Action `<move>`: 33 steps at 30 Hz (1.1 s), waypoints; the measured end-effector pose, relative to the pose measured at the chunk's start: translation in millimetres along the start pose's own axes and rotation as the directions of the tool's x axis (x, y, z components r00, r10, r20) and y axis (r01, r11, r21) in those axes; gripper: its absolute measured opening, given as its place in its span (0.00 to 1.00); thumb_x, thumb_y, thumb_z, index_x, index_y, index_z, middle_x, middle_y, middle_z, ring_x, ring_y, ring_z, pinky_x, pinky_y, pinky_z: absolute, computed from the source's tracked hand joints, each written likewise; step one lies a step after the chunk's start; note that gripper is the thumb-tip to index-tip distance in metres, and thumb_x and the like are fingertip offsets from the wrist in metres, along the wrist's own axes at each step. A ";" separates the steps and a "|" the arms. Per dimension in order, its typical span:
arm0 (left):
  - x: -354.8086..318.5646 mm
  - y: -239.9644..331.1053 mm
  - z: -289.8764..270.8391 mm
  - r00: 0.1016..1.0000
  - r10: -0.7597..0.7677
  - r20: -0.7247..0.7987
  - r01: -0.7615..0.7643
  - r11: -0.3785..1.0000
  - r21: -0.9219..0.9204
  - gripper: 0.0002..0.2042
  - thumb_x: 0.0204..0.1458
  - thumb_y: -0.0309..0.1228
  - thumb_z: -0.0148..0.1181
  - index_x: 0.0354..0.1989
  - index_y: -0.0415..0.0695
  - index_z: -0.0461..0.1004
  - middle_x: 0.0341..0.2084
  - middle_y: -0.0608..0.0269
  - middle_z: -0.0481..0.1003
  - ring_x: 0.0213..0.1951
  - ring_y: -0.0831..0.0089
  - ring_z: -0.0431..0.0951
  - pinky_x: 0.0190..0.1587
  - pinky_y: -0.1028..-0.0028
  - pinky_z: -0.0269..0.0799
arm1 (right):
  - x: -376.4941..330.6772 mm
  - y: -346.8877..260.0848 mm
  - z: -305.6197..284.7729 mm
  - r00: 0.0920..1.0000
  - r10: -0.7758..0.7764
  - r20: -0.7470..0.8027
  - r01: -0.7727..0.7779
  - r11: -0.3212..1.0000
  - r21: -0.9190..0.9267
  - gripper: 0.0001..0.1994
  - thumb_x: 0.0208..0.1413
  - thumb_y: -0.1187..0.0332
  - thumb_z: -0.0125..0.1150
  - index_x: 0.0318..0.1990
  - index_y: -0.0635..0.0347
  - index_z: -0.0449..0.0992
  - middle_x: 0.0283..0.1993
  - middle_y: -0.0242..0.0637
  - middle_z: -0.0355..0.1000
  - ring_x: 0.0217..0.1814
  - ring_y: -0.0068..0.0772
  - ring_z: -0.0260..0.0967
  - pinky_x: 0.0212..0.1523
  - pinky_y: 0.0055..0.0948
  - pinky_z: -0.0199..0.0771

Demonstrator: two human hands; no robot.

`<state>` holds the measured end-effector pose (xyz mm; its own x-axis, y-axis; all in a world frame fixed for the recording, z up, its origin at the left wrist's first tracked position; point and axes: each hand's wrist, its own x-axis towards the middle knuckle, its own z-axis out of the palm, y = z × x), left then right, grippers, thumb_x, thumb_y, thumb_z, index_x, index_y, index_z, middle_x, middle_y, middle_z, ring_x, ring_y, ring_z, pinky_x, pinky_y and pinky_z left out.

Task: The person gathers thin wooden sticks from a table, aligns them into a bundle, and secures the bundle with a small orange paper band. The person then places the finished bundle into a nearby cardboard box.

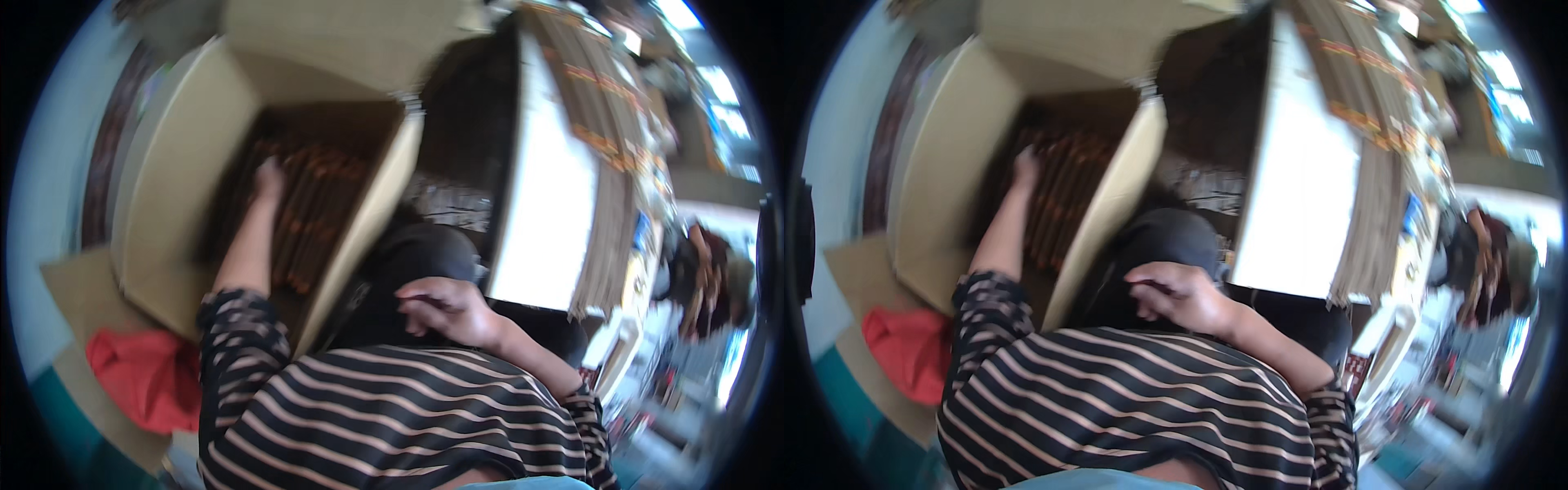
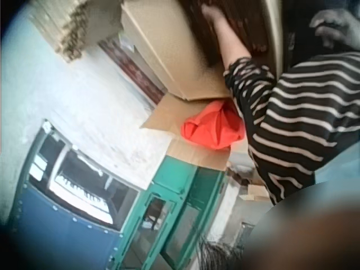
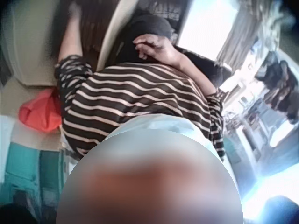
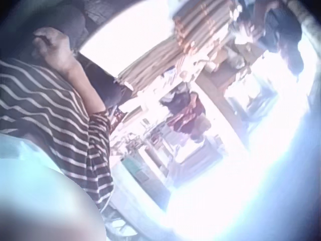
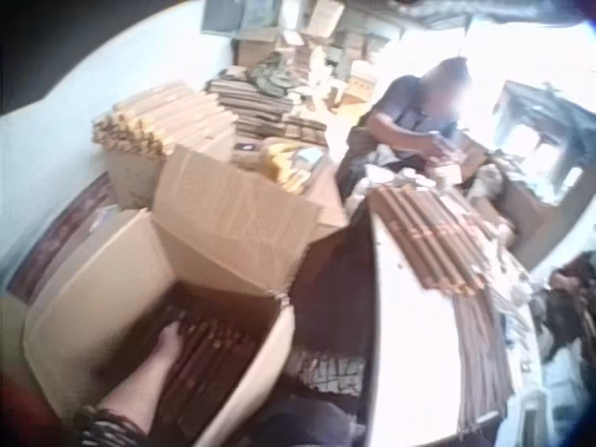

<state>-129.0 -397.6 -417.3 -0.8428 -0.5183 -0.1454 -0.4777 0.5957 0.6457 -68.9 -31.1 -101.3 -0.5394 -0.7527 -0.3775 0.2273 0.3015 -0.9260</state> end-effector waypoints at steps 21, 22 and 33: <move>-251.8 485.5 4.6 0.642 0.407 0.649 0.396 0.549 -0.736 0.23 0.47 0.24 0.57 0.52 0.29 0.62 0.36 0.53 0.72 0.36 0.70 0.72 0.41 0.74 0.70 | -170.2 7.9 -187.5 0.279 0.227 -0.933 -0.925 0.326 -0.197 0.44 0.45 0.37 0.56 0.58 0.70 0.56 0.54 0.57 0.62 0.59 0.49 0.59 0.56 0.38 0.63; -264.5 496.9 17.1 0.637 0.356 0.683 0.395 0.610 -0.687 0.22 0.48 0.25 0.56 0.52 0.29 0.61 0.38 0.51 0.71 0.38 0.68 0.72 0.42 0.73 0.70 | -169.5 16.8 -188.9 0.284 0.161 -0.945 -0.923 0.314 -0.224 0.45 0.42 0.37 0.58 0.54 0.72 0.59 0.53 0.57 0.62 0.59 0.48 0.59 0.55 0.38 0.63; -265.8 499.9 84.5 0.471 0.398 0.787 0.540 0.576 -0.614 0.15 0.50 0.26 0.53 0.45 0.35 0.65 0.37 0.55 0.68 0.38 0.66 0.71 0.42 0.69 0.71 | -179.7 53.6 -229.6 0.322 0.045 -0.946 -0.872 0.403 -0.278 0.19 0.42 0.65 0.54 0.40 0.70 0.65 0.41 0.58 0.70 0.45 0.52 0.69 0.48 0.37 0.69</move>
<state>-164.8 89.8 -119.3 -0.7824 0.4763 -0.4013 -0.5776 -0.3139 0.7535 -146.0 254.7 -85.1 -0.9303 0.3243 -0.1713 0.3364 0.9406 -0.0461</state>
